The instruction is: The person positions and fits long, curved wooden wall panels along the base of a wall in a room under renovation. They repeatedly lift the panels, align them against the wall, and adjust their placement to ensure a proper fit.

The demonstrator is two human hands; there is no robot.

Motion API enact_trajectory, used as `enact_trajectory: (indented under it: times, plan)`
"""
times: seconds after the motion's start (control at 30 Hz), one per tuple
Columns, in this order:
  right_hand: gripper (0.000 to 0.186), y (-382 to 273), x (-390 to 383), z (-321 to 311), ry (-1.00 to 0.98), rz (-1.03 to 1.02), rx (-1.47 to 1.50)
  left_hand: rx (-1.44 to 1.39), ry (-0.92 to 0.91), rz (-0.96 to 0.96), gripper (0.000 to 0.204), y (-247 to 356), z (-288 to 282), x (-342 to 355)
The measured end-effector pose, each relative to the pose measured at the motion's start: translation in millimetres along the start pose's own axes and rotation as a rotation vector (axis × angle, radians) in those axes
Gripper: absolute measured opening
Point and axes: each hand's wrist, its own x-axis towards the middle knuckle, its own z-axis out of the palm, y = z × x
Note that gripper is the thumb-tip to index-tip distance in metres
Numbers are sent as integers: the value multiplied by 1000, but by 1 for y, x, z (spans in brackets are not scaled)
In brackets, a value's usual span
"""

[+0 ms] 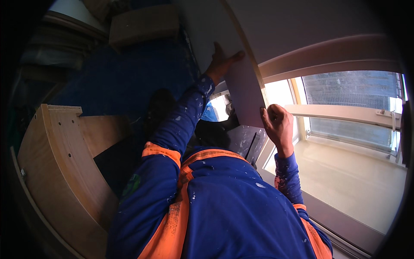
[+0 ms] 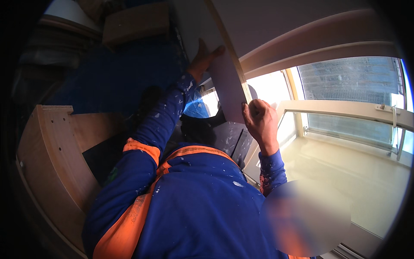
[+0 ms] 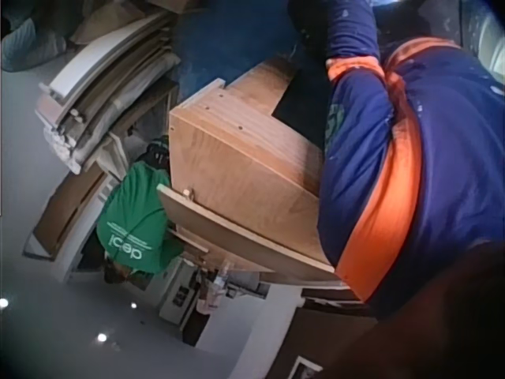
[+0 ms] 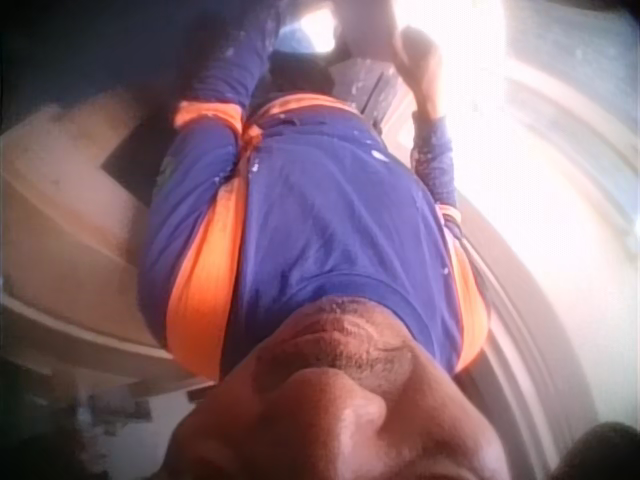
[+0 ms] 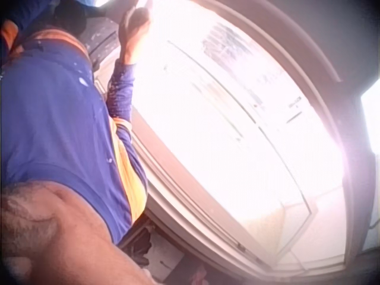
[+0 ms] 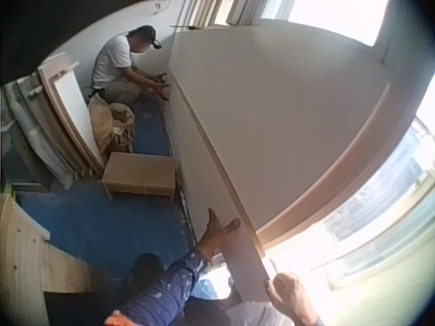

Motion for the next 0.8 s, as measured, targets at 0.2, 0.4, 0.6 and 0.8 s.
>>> enact_trajectory:
  times: [0.2, 0.4, 0.6, 0.8]
  plan:
    - [29, -4, -1, -1, -37, 42, -46, -33, -7, 9, 141, 6, 1, -5]
    - [28, 2, 1, -2, -47, 4, -83, -22, -13, 7, 139, 4, 2, -2]
    - [28, 1, 1, 0, -50, -18, -88, 23, 38, 39, 137, -6, 1, 5]
    - [28, 0, 1, -1, -65, -6, -131, -8, 42, 33, 154, -13, -1, 10]
